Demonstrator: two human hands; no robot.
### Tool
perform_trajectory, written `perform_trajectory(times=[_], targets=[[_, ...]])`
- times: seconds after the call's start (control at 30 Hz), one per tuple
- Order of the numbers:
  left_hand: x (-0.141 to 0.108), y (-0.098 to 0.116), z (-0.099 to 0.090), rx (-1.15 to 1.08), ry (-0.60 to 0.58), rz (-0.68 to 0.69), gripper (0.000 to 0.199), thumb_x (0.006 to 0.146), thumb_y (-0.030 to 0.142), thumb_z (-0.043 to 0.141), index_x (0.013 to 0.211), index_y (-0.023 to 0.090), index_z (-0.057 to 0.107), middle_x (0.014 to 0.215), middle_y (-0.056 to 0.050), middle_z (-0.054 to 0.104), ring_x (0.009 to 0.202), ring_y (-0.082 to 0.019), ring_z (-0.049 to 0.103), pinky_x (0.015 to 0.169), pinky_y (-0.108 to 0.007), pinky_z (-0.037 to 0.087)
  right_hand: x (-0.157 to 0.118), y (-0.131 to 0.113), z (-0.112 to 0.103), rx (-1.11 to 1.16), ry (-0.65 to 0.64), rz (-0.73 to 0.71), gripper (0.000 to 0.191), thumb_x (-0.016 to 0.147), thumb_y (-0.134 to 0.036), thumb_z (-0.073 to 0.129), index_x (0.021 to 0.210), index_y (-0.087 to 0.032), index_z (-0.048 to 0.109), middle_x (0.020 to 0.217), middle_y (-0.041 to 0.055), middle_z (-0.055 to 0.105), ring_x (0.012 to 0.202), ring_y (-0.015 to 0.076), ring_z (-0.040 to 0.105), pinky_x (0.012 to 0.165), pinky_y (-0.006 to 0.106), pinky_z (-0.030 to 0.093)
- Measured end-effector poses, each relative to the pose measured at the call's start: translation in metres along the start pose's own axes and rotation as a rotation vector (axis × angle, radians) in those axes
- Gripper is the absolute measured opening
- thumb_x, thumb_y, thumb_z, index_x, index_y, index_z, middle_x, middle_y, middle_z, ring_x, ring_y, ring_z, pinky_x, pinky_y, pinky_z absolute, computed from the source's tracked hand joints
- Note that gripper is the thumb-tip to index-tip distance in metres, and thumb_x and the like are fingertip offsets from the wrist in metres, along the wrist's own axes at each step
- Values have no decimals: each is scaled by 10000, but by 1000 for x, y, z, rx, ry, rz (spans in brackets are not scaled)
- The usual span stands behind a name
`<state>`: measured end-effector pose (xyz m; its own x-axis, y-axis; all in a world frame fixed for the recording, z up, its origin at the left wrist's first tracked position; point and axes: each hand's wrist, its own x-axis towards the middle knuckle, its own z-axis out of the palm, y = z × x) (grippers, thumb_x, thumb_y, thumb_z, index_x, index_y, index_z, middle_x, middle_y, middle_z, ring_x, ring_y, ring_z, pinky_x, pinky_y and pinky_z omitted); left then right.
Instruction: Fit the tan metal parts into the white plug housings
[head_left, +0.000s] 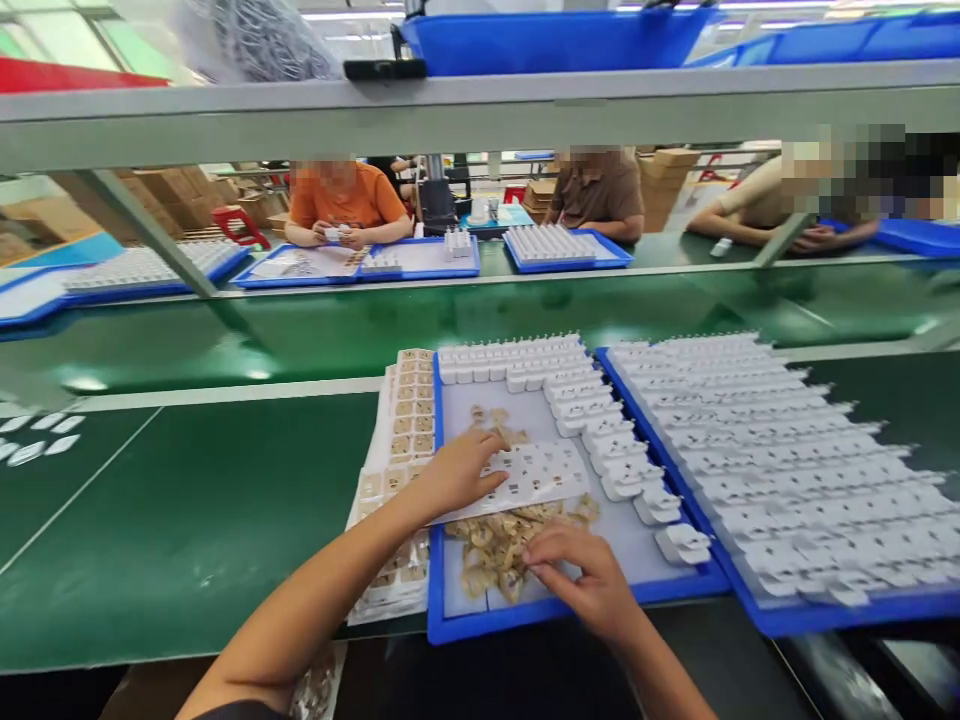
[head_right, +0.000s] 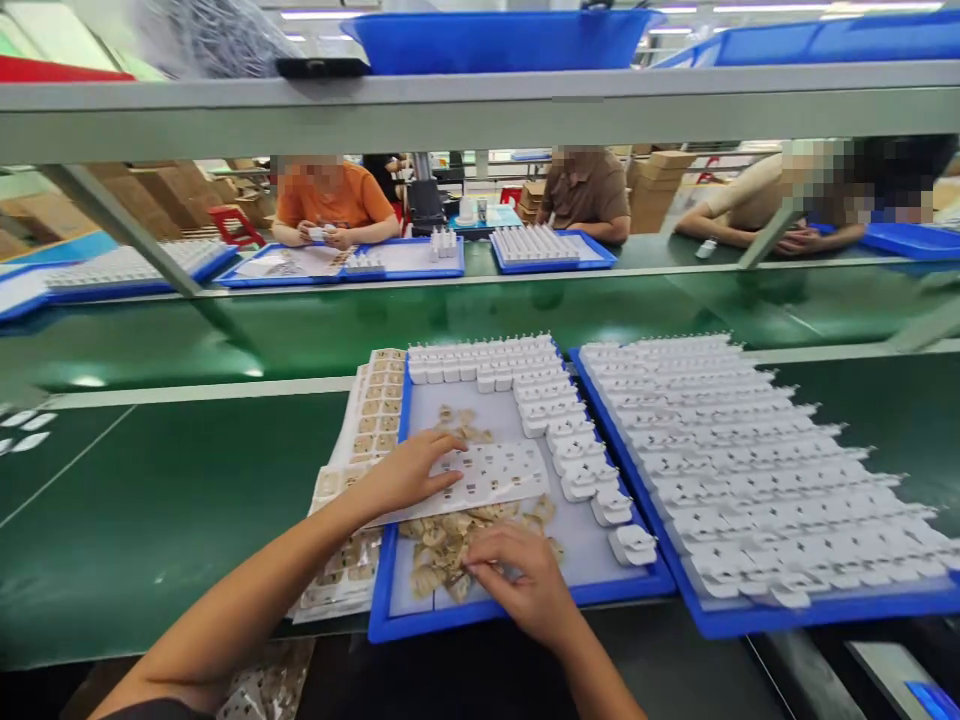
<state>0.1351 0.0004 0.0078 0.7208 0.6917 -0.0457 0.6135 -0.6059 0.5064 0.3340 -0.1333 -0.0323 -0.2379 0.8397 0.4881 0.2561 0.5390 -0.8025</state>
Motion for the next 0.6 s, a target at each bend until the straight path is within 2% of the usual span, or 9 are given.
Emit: perform_trajectory(times=[0.13, 0.27, 0.37, 0.43, 0.5, 0.6], targets=[[46, 41, 26, 95, -61, 325, 397, 928, 272, 634, 1304, 148, 609, 1300, -149, 646, 1211, -315, 583, 1050, -435, 457, -11, -8, 2, 4, 65, 22, 118, 929, -187, 645, 901, -232, 750, 804, 39, 787, 750, 176, 747, 739, 310, 588], [80, 85, 54, 262, -1, 743, 512, 905, 270, 654, 1398, 167, 560, 1500, -130, 520, 1405, -353, 421, 1158, -475, 352, -21, -12, 1, 29, 49, 53, 153, 942, -266, 640, 864, -218, 762, 774, 59, 782, 743, 185, 747, 701, 304, 601], [91, 117, 70, 422, 59, 989, 470, 972, 205, 503, 1440, 224, 546, 1547, -29, 498, 1485, -285, 356, 1226, -467, 263, -28, -13, 0, 29, 28, 66, 200, 952, -305, 632, 836, -213, 766, 760, 65, 786, 711, 186, 754, 672, 286, 613], [95, 135, 77, 567, 114, 1125, 493, 1005, 163, 364, 1444, 269, 561, 1523, 16, 529, 1463, -227, 412, 1226, -422, 275, -30, -12, -2, 1, 36, 77, 195, 948, -303, 639, 822, -225, 765, 742, 56, 791, 690, 193, 766, 658, 268, 626], [101, 147, 84, 714, 138, 1144, 472, 1008, 204, 352, 1349, 319, 658, 1483, 36, 574, 1412, -199, 489, 1166, -384, 365, -31, -8, -5, -50, 43, 53, 141, 924, -268, 665, 827, -250, 766, 734, 40, 798, 661, 205, 778, 661, 264, 641], [112, 155, 92, 859, 188, 1128, 477, 985, 207, 395, 1262, 462, 689, 1359, 52, 670, 1346, -151, 558, 1064, -368, 453, -32, 6, -10, -74, 40, -7, 102, 881, -252, 692, 865, -315, 771, 740, 18, 808, 634, 234, 786, 636, 279, 664]])
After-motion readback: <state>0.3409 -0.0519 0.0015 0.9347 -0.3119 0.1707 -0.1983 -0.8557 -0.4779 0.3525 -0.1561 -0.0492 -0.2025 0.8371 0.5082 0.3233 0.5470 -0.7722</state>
